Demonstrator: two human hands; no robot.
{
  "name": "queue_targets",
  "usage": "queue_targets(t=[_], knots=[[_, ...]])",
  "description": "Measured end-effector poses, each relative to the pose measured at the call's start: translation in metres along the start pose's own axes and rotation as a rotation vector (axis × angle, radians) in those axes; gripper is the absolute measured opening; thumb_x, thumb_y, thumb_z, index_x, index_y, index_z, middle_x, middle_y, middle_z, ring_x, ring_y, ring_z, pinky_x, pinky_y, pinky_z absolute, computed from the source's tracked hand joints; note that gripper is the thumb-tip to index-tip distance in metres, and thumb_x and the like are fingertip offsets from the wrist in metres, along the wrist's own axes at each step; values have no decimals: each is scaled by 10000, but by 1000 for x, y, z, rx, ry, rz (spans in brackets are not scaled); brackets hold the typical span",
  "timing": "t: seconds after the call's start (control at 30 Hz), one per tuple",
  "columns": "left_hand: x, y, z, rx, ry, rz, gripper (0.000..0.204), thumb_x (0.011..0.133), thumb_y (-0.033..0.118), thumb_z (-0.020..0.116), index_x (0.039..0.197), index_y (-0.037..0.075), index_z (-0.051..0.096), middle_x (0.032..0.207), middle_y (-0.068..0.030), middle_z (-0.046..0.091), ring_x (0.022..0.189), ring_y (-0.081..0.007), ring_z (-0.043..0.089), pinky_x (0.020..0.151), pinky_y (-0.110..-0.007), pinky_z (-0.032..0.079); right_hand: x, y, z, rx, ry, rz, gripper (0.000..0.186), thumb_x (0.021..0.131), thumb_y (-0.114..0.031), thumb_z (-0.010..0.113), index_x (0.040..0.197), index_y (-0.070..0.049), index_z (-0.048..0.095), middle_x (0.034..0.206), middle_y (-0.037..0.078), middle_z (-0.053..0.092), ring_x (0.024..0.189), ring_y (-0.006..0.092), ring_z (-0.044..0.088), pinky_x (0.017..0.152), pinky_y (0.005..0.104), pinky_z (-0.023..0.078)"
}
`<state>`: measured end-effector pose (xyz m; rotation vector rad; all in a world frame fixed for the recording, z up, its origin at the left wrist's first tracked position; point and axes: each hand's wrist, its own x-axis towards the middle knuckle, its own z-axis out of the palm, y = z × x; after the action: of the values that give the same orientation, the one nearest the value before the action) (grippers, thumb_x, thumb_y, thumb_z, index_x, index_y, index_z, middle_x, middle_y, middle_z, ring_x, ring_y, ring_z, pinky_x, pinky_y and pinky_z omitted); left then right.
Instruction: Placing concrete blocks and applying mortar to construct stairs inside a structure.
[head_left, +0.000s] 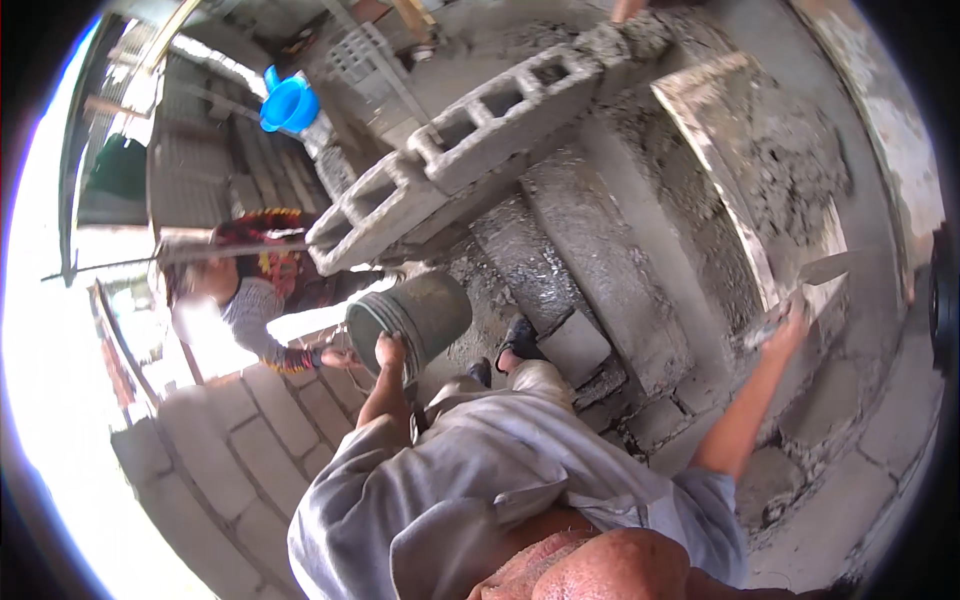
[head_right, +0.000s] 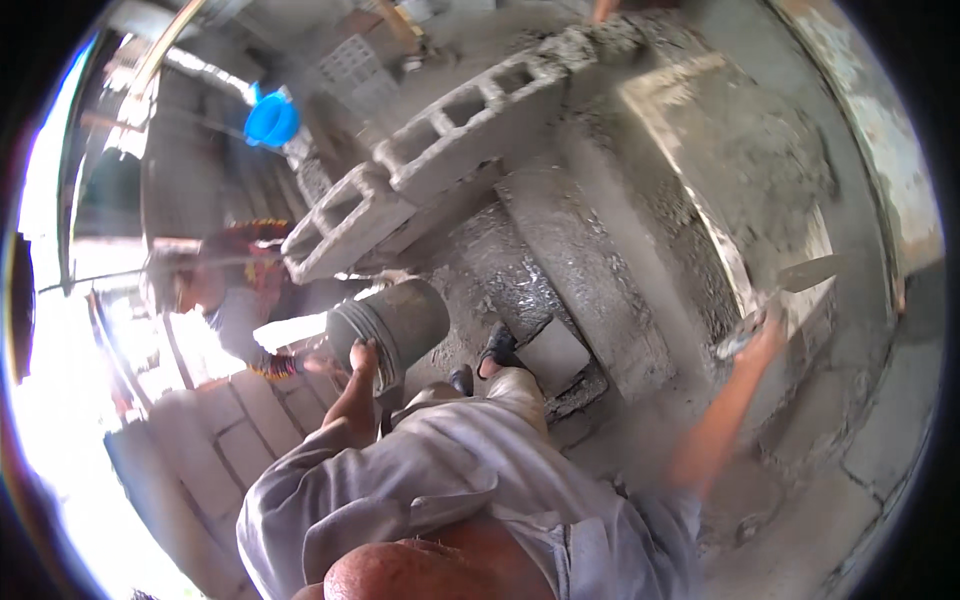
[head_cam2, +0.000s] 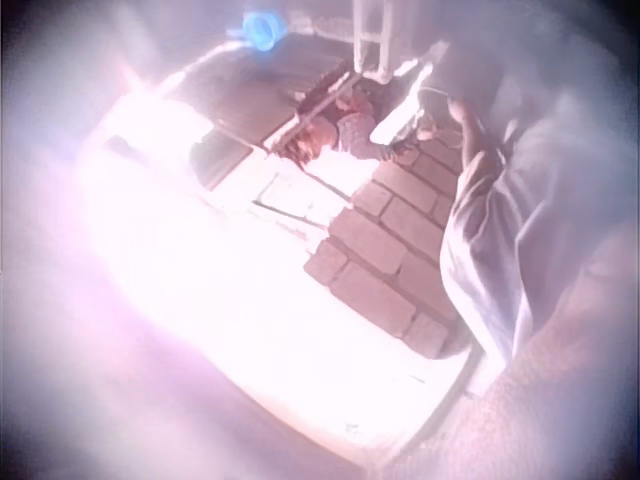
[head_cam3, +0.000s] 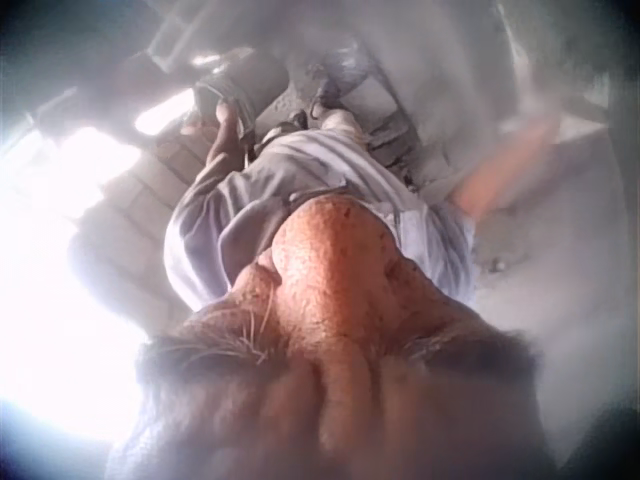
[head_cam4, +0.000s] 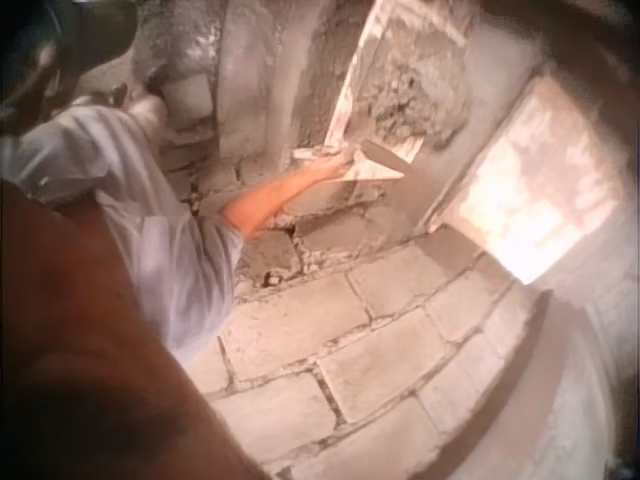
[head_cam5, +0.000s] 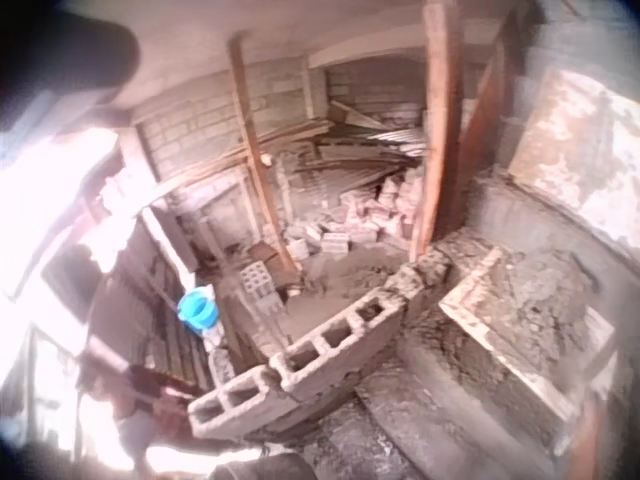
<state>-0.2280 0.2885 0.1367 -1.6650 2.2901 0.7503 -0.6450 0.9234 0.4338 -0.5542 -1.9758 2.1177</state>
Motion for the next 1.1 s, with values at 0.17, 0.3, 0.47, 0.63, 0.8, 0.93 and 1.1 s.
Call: queue_targets(t=[0.17, 0.3, 0.47, 0.63, 0.8, 0.93, 1.1], knots=[[11, -18, -14, 25, 57, -119, 399, 843, 318, 582, 1085, 1, 604, 1064, -233, 653, 1041, -398, 608, 892, -467, 469, -40, 61, 44, -511, -467, 123, 268, 844, -312, 668, 886, -60, 588, 601, 6, 477, 517, 100, 471, 452, 320, 384], [-12, -2, -34, 8, 68, -141, 420, 828, 299, 608, 1117, -5, 591, 1111, -219, 648, 1067, -380, 607, 916, -447, 476, -77, 108, 105, -1174, -873, 71, 302, 821, -281, 671, 916, 4, 646, 687, 123, 596, 656, 213, 595, 613, 412, 468], [-27, -40, -38, 18, -98, 24, 479, 811, 339, 679, 1144, 7, 592, 1030, -203, 673, 992, -335, 645, 839, -408, 510, -87, 175, 169, -1366, -1221, -194, 306, 784, -239, 671, 946, 20, 651, 773, 214, 645, 732, 329, 651, 684, 428, 513], [-67, -57, -44, 1, -185, -110, 402, 806, 328, 670, 1047, 8, 638, 953, -194, 684, 925, -321, 657, 807, -394, 514, -76, 187, 259, -1745, -1212, -226, 360, 747, -223, 646, 1034, -7, 673, 1070, 237, 643, 1034, 398, 614, 864, 448, 506], [-82, -86, -50, -198, -219, -201, 421, 782, 290, 693, 1087, 6, 632, 961, -200, 685, 925, -322, 667, 809, -400, 517, -61, 181, 321, -1839, -1202, -192, 322, 754, -153, 583, 1025, -12, 686, 1130, 226, 630, 1094, 388, 593, 910, 433, 497], [-74, -24, -98, -341, -27, -223, 654, 749, 230, 771, 1292, -3, 491, 1130, -214, 634, 1030, -347, 625, 897, -405, 488, -48, 183, 361, -1818, -1155, -304, 308, 758, -138, 594, 1023, -13, 690, 1136, 223, 631, 1097, 372, 599, 913, 433, 500], [-2, 63, -174, -243, 343, 399, 975, 672, 212, 822, 1448, -5, 274, 1467, -262, 303, 1371, -372, 301, 1115, -418, 297, -41, 203, 414, -1807, -1195, -514, 296, 762, -81, 596, 1034, -14, 693, 1155, 203, 632, 1104, 351, 602, 916, 424, 502]])
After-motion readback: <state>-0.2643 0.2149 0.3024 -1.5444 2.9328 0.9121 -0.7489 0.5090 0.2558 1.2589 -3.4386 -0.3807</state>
